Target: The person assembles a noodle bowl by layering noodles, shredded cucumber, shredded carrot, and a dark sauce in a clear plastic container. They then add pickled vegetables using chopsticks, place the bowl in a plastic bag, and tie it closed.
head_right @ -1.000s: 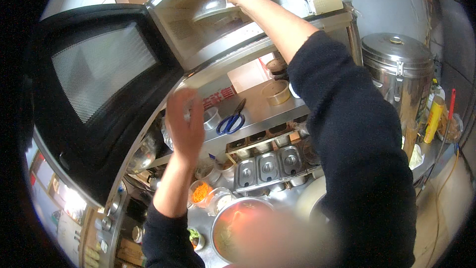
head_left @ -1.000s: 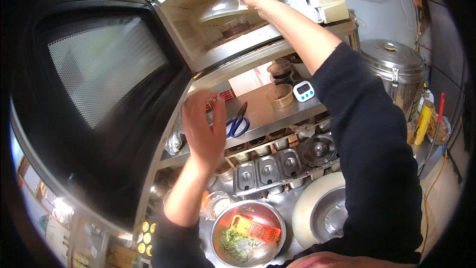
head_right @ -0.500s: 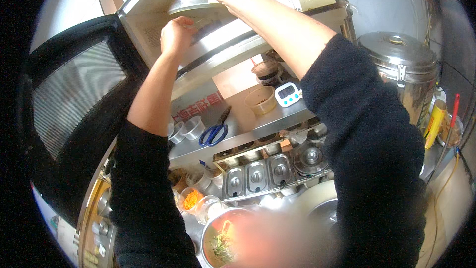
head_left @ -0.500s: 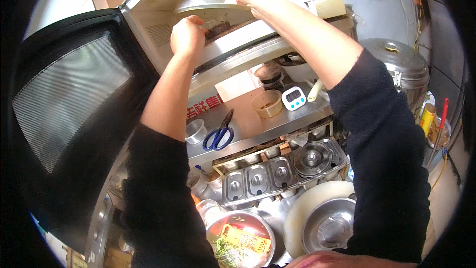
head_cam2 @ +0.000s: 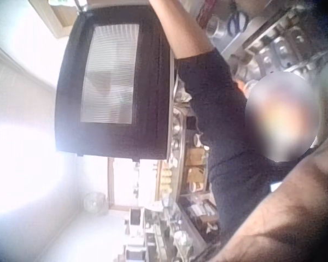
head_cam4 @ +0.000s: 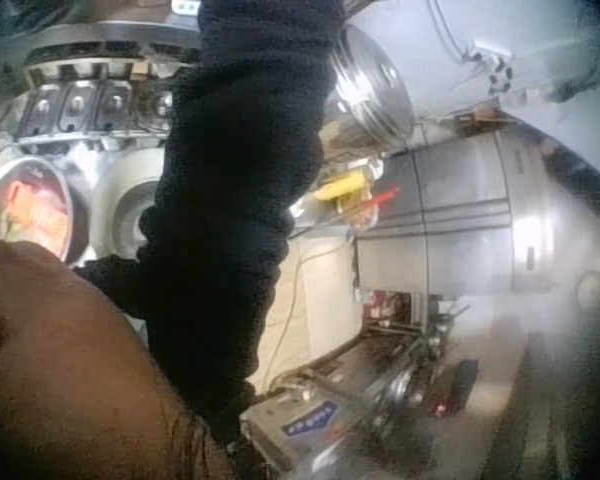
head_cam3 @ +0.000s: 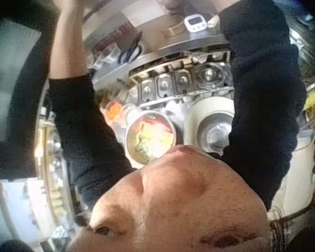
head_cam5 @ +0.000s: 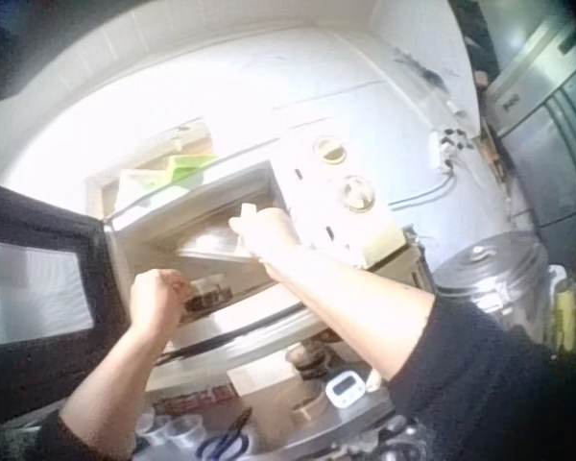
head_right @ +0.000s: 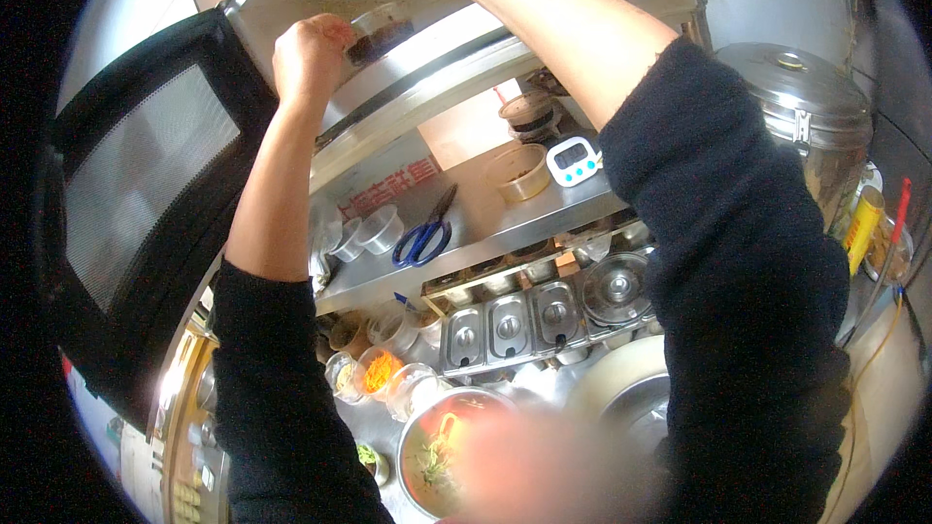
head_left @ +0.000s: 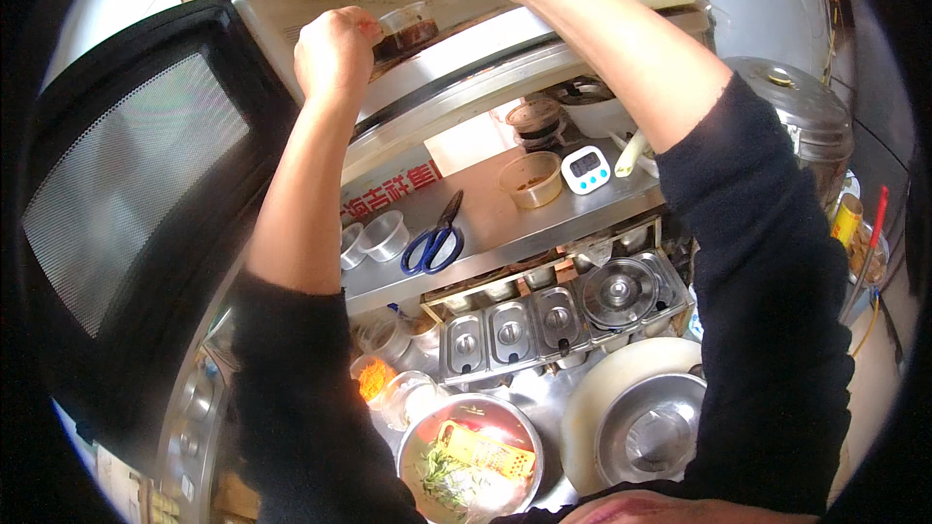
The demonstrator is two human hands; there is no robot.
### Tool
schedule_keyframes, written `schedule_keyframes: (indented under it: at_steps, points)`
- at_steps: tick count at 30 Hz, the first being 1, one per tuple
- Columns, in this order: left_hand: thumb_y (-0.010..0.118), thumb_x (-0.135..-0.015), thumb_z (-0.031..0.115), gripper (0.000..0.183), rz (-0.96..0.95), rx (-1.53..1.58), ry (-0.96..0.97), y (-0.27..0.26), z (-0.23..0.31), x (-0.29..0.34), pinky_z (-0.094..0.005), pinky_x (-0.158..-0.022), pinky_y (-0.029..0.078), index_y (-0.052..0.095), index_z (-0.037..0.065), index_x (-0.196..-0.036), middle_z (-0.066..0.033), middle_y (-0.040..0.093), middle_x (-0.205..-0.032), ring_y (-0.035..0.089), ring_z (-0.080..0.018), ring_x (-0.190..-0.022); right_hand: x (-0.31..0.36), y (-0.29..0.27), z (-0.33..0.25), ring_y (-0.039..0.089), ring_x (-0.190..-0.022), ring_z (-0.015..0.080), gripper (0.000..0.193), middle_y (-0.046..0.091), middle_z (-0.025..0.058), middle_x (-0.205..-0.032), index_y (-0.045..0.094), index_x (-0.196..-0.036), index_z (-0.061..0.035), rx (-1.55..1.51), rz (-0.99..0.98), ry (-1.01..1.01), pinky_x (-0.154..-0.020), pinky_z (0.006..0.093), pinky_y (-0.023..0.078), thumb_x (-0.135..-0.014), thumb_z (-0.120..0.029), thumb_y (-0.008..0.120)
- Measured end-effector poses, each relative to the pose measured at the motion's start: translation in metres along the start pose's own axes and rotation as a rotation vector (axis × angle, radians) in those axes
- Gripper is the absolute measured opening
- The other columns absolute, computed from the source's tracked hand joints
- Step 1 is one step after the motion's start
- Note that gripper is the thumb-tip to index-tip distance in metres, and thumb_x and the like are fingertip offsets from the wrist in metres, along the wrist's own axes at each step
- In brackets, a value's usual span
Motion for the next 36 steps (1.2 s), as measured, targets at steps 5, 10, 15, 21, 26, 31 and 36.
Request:
schedule_keyframes:
  at_steps: [5,10,15,21,26,31,36]
  points:
    - [0.065,-0.081,0.013,0.013,0.023,0.023,0.008,-0.047,0.007,0.018,-0.0366,-0.075,0.054,0.075,0.013,-0.089,-0.0125,0.07,-0.084,0.069,-0.0272,-0.079,-0.003,0.007,0.007,0.058,-0.055,0.0213,0.033,0.063,0.011,-0.062,0.066,-0.065,0.0009,0.121,-0.069,0.046,-0.055,0.0355,0.045,-0.081,-0.027,0.069]
    - [0.067,-0.081,0.018,0.012,0.085,0.042,-0.009,-0.083,0.009,0.046,-0.0353,-0.072,0.054,0.075,0.012,-0.088,-0.0123,0.07,-0.078,0.069,-0.0256,-0.073,-0.004,0.017,0.018,0.062,-0.064,0.0297,0.039,0.064,0.0155,-0.066,0.067,-0.069,0.0004,0.428,-0.119,-0.137,-0.065,0.0399,0.048,-0.083,-0.036,0.066]
    - [0.066,-0.081,0.016,0.012,0.131,0.137,-0.036,-0.105,0.002,0.073,-0.0336,-0.069,0.054,0.075,0.012,-0.088,-0.0124,0.07,-0.078,0.069,-0.0241,-0.073,0.027,0.019,0.003,0.064,-0.075,0.0339,0.04,0.066,0.0193,-0.073,0.067,-0.094,-0.0005,0.84,-0.319,-0.299,-0.074,0.0417,0.049,-0.086,-0.04,0.061]
    - [0.068,-0.077,0.007,0.006,0.257,0.197,0.113,-0.129,-0.001,0.134,-0.0324,-0.061,0.052,0.07,0.008,-0.082,-0.0107,0.065,-0.074,0.065,-0.0269,-0.066,0.152,0.006,-0.014,0.053,-0.059,0.0113,0.053,0.06,0.0069,-0.073,0.059,-0.097,0.0012,0.228,-0.372,0.104,-0.055,0.0253,0.047,-0.093,-0.051,0.052]
    - [0.068,-0.074,-0.001,0.016,0.205,0.201,0.086,-0.144,0.002,0.227,-0.0356,-0.058,0.049,0.068,0.008,-0.087,-0.0126,0.062,-0.073,0.063,-0.029,-0.065,0.258,0.005,-0.001,0.061,-0.076,0.0225,0.076,0.06,0.0206,-0.093,0.046,-0.118,0.0098,-0.272,-0.652,0.649,-0.066,0.034,0.054,-0.092,-0.061,0.043]
    - [0.065,-0.069,-0.005,0.027,0.093,0.152,0.068,-0.162,-0.002,0.341,-0.0328,-0.059,0.051,0.069,0.005,-0.094,-0.0105,0.065,-0.082,0.063,-0.0262,-0.068,0.354,0.007,0.017,0.058,-0.062,0.0126,0.058,0.058,0.0038,-0.076,0.06,-0.094,-0.0021,-0.216,-0.695,0.893,-0.052,0.0264,0.051,-0.094,-0.058,0.045]
    - [0.064,-0.066,-0.003,0.033,-0.022,0.144,0.04,-0.188,-0.018,0.448,-0.0316,-0.056,0.05,0.069,0.002,-0.098,-0.0116,0.065,-0.082,0.062,-0.0248,-0.065,0.442,0.021,0.043,0.051,-0.061,0.0059,0.046,0.058,0.0002,-0.076,0.066,-0.104,0.0023,0.021,-0.886,0.862,-0.049,0.0201,0.044,-0.098,-0.04,0.049]
Point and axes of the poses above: each hand's wrist, its own x-axis away from the middle knuckle, its own y-axis out of the palm, z = x × y, the point moved 3 cm from there along -x, towards the middle knuckle
